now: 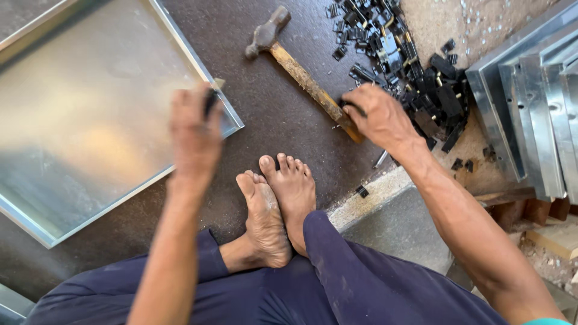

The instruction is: The person sits on the floor and assembles metal frames by attaching black plastic clips to the corners. They use a hammer to secure the clips into place, repeatedly picking up frames, positioning the clips, and striking them with the hammer.

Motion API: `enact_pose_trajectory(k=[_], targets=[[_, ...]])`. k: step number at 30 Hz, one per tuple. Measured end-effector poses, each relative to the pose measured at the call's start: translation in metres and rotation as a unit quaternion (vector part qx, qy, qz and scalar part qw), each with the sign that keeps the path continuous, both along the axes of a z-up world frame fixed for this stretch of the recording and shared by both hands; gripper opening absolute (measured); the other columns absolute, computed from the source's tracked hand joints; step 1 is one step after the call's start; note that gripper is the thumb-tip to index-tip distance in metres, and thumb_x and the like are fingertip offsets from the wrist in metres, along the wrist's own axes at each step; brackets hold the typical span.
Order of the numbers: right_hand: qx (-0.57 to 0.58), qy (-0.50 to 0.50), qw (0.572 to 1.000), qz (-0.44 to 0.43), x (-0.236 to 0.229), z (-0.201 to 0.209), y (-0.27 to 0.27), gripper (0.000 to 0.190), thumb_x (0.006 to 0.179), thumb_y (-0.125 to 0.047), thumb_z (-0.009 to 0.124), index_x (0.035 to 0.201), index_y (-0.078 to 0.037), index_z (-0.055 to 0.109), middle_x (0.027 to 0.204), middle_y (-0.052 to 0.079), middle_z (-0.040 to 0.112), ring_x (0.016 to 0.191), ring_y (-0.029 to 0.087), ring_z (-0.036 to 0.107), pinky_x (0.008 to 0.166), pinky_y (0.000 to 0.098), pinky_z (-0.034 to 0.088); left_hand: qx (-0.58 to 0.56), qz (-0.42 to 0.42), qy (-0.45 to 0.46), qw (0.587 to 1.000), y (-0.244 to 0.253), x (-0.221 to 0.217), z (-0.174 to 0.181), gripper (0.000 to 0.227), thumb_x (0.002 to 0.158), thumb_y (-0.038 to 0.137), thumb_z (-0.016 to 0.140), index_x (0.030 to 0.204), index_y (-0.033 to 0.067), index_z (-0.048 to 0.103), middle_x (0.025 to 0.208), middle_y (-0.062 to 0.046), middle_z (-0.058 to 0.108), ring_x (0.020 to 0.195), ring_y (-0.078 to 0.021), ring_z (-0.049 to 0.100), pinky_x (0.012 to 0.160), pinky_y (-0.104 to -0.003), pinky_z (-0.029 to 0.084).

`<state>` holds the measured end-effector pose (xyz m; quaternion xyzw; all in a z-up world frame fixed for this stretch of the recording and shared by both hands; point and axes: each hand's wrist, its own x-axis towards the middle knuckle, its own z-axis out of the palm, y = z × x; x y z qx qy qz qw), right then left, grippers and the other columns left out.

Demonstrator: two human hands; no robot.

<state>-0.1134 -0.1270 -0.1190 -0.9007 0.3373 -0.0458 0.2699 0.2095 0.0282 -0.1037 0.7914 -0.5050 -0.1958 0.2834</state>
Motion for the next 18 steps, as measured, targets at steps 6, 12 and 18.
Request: enact_pose_trajectory(k=[6,12,18], targets=[[0.035,0.054,0.997,0.047,-0.006,-0.006,-0.001,0.033,0.088,-0.008,0.074,0.119,0.002,0.068,0.111,0.018,0.066,0.1,0.034,0.067,0.086,0.0401,0.056,-0.04,-0.068,-0.182,0.98,0.027,0.042,-0.023,0.054,0.082,0.017,0.085,0.132,0.0073,0.067,0.125,-0.019,0.062,0.117,-0.0337,0.056,0.096,-0.047,0.048],[-0.155,-0.008,0.987,-0.031,-0.012,0.013,-0.024,0.038,0.087,-0.014,0.081,0.121,0.0,0.07,0.108,0.02,0.067,0.1,0.034,0.065,0.086,0.0381,0.054,-0.02,0.064,-0.042,0.997,0.05,0.05,-0.079,0.034,0.095,0.006,0.084,0.125,0.0172,0.074,0.111,-0.002,0.071,0.104,-0.0191,0.066,0.088,-0.032,0.06],[-0.052,-0.138,0.987,-0.063,0.044,-0.026,-0.019,0.018,0.1,-0.011,0.08,0.114,0.0,0.075,0.104,0.016,0.071,0.091,0.03,0.069,0.079,0.0385,0.055,-0.058,0.136,0.054,0.988,0.052,0.051,-0.07,0.044,0.081,0.004,0.084,0.122,0.0088,0.071,0.096,-0.006,0.064,0.086,-0.0169,0.061,0.074,-0.034,0.055]])
